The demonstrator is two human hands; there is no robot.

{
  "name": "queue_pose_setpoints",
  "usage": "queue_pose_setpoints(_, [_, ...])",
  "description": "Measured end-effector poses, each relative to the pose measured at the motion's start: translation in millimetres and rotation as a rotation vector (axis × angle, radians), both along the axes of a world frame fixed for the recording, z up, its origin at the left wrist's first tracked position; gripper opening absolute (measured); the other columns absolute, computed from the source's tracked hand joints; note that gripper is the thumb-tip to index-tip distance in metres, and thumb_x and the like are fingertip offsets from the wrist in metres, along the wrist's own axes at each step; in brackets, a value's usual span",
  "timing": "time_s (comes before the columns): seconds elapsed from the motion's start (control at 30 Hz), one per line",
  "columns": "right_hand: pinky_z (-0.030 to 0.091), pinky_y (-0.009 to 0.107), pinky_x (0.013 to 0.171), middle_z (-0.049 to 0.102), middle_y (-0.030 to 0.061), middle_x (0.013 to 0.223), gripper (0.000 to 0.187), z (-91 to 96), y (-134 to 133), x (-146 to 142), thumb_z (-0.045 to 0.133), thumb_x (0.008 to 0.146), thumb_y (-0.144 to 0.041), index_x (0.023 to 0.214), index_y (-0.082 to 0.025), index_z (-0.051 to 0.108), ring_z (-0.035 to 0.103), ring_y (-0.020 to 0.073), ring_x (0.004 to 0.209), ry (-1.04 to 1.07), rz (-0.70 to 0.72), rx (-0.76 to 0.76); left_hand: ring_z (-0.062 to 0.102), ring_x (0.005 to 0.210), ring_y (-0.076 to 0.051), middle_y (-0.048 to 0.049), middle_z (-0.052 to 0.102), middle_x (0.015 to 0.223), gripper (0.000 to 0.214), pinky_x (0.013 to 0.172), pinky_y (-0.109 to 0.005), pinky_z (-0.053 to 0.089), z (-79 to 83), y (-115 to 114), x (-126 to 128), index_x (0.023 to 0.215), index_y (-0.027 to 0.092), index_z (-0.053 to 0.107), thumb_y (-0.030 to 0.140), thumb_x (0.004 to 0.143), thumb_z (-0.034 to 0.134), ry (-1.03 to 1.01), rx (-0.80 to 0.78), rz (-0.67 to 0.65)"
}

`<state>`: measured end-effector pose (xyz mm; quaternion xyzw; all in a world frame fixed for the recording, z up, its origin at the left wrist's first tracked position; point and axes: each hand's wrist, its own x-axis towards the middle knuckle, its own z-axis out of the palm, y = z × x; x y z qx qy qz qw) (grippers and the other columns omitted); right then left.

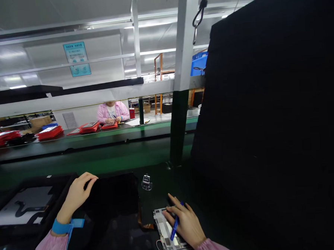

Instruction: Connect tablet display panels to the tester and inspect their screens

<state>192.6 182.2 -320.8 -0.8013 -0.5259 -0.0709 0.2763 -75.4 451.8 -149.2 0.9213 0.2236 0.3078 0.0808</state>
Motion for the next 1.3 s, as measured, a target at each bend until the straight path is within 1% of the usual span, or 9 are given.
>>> queue_pose_setpoints(0.27, [0.051, 0.057, 0.089, 0.055, 0.0131, 0.134, 0.058, -0.5, 10, 1, 0.037, 0.088, -0.067, 0.066, -0.023, 0.067, 0.064, 0.0352, 0.107, 0.013, -0.034, 0.072, 0.064, 0.080, -0.021, -0.0039, 0.068, 0.088, 0.027, 0.077, -0.032, 0.049, 14.5, 1, -5, 0.084, 0.023, 0.068, 0.032, 0.093, 0.044, 0.085, -0.156, -0.077])
queue_pose_setpoints(0.5, [0.054, 0.055, 0.086, 0.059, 0.0139, 0.129, 0.058, -5.5, 11, -1, 0.036, 0.090, -0.066, 0.071, -0.023, 0.070, 0.066, 0.0353, 0.103, -0.024, -0.036, 0.091, 0.064, 0.081, -0.021, -0.0037, 0.069, 0.087, 0.031, 0.077, -0.031, 0.048, 14.2, 3, -3, 0.085, 0.024, 0.070, 0.035, 0.094, 0.043, 0.085, -0.201, -0.090])
queue_pose_setpoints(0.67, [0.052, 0.056, 0.089, 0.064, 0.0138, 0.123, 0.053, -11.3, 5, 2, 0.039, 0.091, -0.063, 0.080, -0.023, 0.072, 0.064, 0.0351, 0.108, -0.040, 0.006, 0.118, 0.064, 0.080, -0.021, -0.0035, 0.069, 0.085, 0.036, 0.077, -0.032, 0.048, 16.4, 0, -4, 0.095, 0.026, 0.072, 0.035, 0.096, 0.038, 0.085, -0.199, -0.092])
queue_pose_setpoints(0.8, [0.053, 0.053, 0.092, 0.068, 0.0130, 0.115, 0.045, 13.6, 24, -18, 0.049, 0.089, -0.058, 0.106, -0.021, 0.068, 0.065, 0.0327, 0.105, 0.009, 0.001, 0.295, 0.065, 0.083, -0.021, -0.0032, 0.068, 0.084, 0.036, 0.077, -0.031, 0.047, 19.5, -1, -6, 0.098, 0.027, 0.073, 0.036, 0.097, 0.038, 0.101, -0.169, -0.110])
queue_pose_setpoints(0.93, [0.054, 0.043, 0.093, 0.066, 0.0142, 0.120, 0.056, 55.5, 80, -51, 0.053, 0.089, -0.052, 0.132, -0.017, 0.048, 0.064, 0.0285, 0.109, 0.186, -0.024, 0.505, 0.064, 0.085, -0.020, -0.0022, 0.068, 0.088, 0.035, 0.078, -0.031, 0.047, 22.2, 0, -10, 0.100, 0.028, 0.073, 0.036, 0.097, 0.039, 0.107, -0.168, -0.116])
queue_pose_setpoints(1.03, [0.057, 0.042, 0.087, 0.069, 0.0137, 0.110, 0.051, 68.7, 120, -63, 0.055, 0.088, -0.050, 0.125, -0.016, 0.054, 0.068, 0.0282, 0.099, 0.224, 0.004, 0.570, 0.063, 0.088, -0.020, -0.0017, 0.066, 0.095, 0.035, 0.083, -0.034, 0.046, 22.0, 3, -12, 0.102, 0.031, 0.073, 0.037, 0.097, 0.039, 0.117, -0.135, -0.109])
queue_pose_setpoints(1.1, [0.058, 0.042, 0.084, 0.071, 0.0125, 0.104, 0.043, 63.1, 133, -63, 0.055, 0.088, -0.046, 0.120, -0.016, 0.059, 0.070, 0.0275, 0.092, 0.210, 0.030, 0.588, 0.062, 0.091, -0.021, -0.0014, 0.064, 0.098, 0.033, 0.088, -0.037, 0.045, 17.7, 7, -14, 0.105, 0.033, 0.072, 0.040, 0.096, 0.040, 0.106, -0.124, -0.091])
queue_pose_setpoints(1.17, [0.058, 0.042, 0.086, 0.069, 0.0125, 0.110, 0.043, 49.3, 135, -59, 0.053, 0.089, -0.039, 0.126, -0.016, 0.056, 0.069, 0.0270, 0.095, 0.178, 0.082, 0.589, 0.061, 0.095, -0.021, -0.0022, 0.061, 0.101, 0.032, 0.090, -0.038, 0.045, 7.1, 11, -18, 0.111, 0.034, 0.069, 0.044, 0.094, 0.043, 0.041, -0.166, -0.077])
queue_pose_setpoints(1.3, [0.051, 0.042, 0.099, 0.053, 0.0116, 0.137, 0.060, 20.5, 124, -50, 0.046, 0.088, -0.022, 0.146, -0.020, 0.033, 0.057, 0.0256, 0.120, 0.071, 0.240, 0.533, 0.055, 0.113, -0.025, -0.0084, 0.048, 0.129, 0.052, 0.096, -0.040, 0.045, -38.6, 14, -29, 0.135, 0.029, 0.048, 0.049, 0.087, 0.054, -0.352, -0.347, 0.078])
